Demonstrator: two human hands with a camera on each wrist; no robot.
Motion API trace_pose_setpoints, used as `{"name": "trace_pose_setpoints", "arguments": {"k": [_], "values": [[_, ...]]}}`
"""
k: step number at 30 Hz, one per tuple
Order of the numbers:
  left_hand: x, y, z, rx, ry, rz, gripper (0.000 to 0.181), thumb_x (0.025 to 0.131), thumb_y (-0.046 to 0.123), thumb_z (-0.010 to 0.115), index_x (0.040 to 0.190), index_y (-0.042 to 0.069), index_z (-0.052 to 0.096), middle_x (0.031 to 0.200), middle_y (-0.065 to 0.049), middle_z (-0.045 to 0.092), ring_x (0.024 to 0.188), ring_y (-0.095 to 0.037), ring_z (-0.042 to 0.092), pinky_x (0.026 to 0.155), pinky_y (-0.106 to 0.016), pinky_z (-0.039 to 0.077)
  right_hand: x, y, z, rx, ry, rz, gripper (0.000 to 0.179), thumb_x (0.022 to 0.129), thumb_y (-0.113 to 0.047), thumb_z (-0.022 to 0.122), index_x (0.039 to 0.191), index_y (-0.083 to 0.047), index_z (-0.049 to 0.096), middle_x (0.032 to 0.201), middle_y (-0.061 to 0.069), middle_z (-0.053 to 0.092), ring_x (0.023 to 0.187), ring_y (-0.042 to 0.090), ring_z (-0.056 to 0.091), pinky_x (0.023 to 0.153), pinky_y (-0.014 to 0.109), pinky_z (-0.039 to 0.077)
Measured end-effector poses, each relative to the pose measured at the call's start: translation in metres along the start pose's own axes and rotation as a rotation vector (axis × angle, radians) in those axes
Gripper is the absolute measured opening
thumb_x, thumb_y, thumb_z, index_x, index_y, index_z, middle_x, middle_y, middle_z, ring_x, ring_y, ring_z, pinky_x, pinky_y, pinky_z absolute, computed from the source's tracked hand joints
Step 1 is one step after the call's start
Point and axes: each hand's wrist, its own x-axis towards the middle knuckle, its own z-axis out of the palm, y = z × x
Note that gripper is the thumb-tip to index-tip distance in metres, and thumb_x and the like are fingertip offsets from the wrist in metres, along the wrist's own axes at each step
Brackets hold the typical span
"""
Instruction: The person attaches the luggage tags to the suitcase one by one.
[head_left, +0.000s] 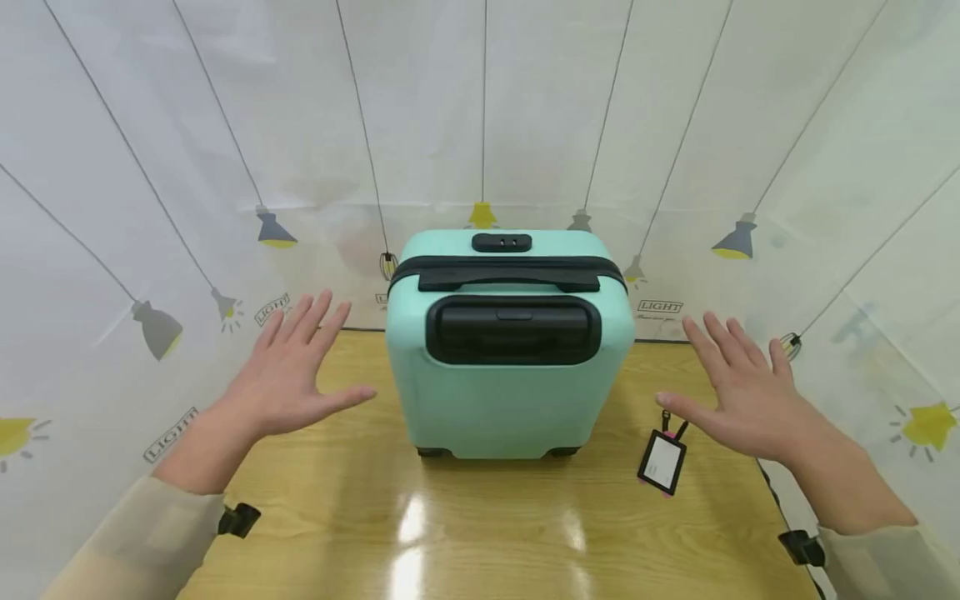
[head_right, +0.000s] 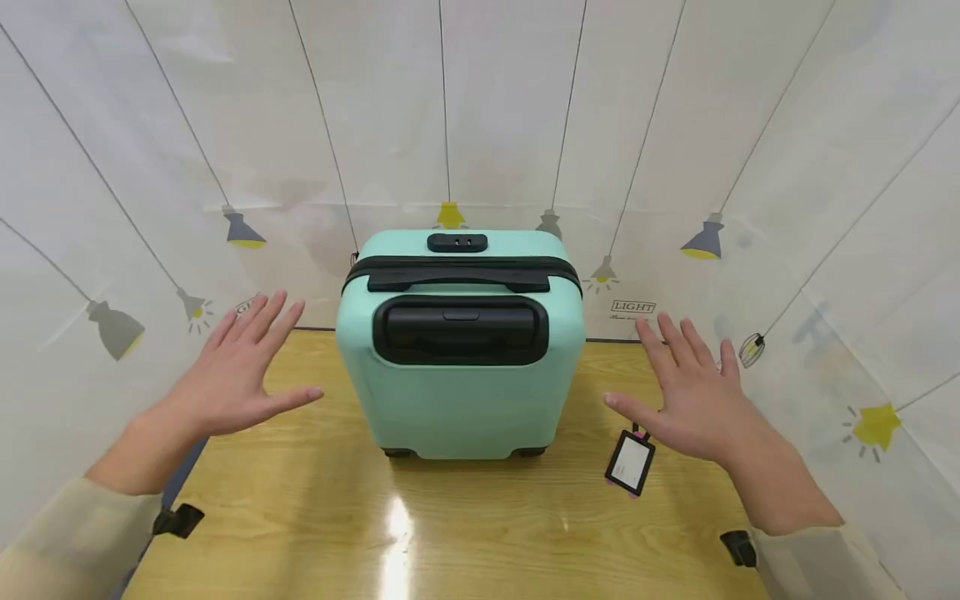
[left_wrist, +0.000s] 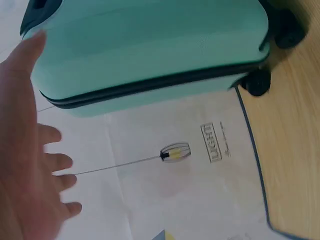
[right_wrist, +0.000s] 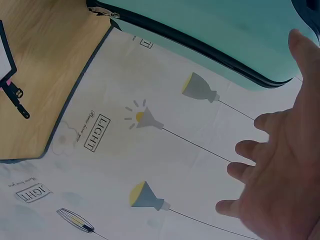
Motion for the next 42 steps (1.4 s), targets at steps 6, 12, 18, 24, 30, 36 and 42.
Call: {"name": "trace_pose_setpoints", "arguments": {"k": [6,12,18,24,30,36,42], "values": [[0.022,0.025,0.001,-0.339,0.419,0.183,0.049,0.104,0.023,0.071,0.149,0.003,0.065,0.149,-0.019,0.066,0.140,-0.041,0.060,0.117,-0.061,0.047,-0.003,0.007,0.000,0.143,0.108,-0.009,0.072,0.112,-0.047,0.059,0.166,-0.002,0.041,0.160,0.031,0.050,0.137,0.054,0.057,0.105,0.076,0.047],[0.073,0.072,-0.009,-0.489,0.582,0.362,0.038,0.098,0.014,0.079,0.133,0.002,0.075,0.131,-0.017,0.074,0.126,-0.036,0.067,0.108,-0.054,0.053,-0.014,0.020,0.017,0.291,0.179,0.036,0.050,0.115,-0.033,0.057,0.151,0.001,0.057,0.147,0.028,0.062,0.118,0.046,0.070,0.094,0.060,0.059],[0.106,0.104,-0.022,-0.480,0.351,0.362,0.042,0.101,0.023,0.081,0.141,0.010,0.074,0.137,-0.012,0.072,0.132,-0.031,0.064,0.114,-0.051,0.051,-0.025,0.029,0.035,0.324,0.212,0.073,0.044,0.114,-0.030,0.058,0.148,-0.002,0.062,0.140,0.024,0.067,0.112,0.041,0.071,0.082,0.031,0.056],[0.123,0.114,-0.034,-0.456,0.140,0.292,0.035,0.104,0.028,0.077,0.138,0.018,0.077,0.136,-0.006,0.074,0.133,-0.028,0.063,0.116,-0.049,0.049,-0.033,0.041,0.046,0.350,0.242,0.087,0.039,0.114,-0.027,0.059,0.145,-0.004,0.065,0.137,0.023,0.070,0.103,-0.008,0.061,0.079,0.014,0.049],[0.129,0.120,-0.035,-0.533,0.114,0.270,0.029,0.104,0.025,0.078,0.131,0.018,0.081,0.133,-0.003,0.078,0.129,-0.025,0.067,0.116,-0.044,0.051,-0.044,0.055,0.064,0.414,0.243,0.144,0.039,0.115,-0.029,0.057,0.145,-0.006,0.066,0.128,0.018,0.073,0.095,-0.024,0.047,0.076,0.009,0.046],[0.127,0.123,-0.028,-0.630,0.112,0.219,0.029,0.103,0.025,0.079,0.131,0.019,0.081,0.132,0.000,0.078,0.129,-0.021,0.065,0.115,-0.041,0.051,-0.054,0.075,0.088,0.551,0.244,0.258,0.044,0.116,-0.034,0.054,0.145,-0.002,0.064,0.106,-0.026,0.071,0.090,-0.019,0.060,0.071,0.014,0.054],[0.125,0.128,-0.029,-0.637,0.108,0.218,0.030,0.104,0.028,0.078,0.132,0.019,0.081,0.134,0.000,0.078,0.129,-0.021,0.065,0.114,-0.042,0.051,-0.065,0.110,0.133,0.793,0.219,0.469,0.042,0.115,-0.039,0.056,0.138,-0.006,0.067,0.097,-0.038,0.066,0.087,-0.008,0.069,0.073,0.017,0.060]]}}
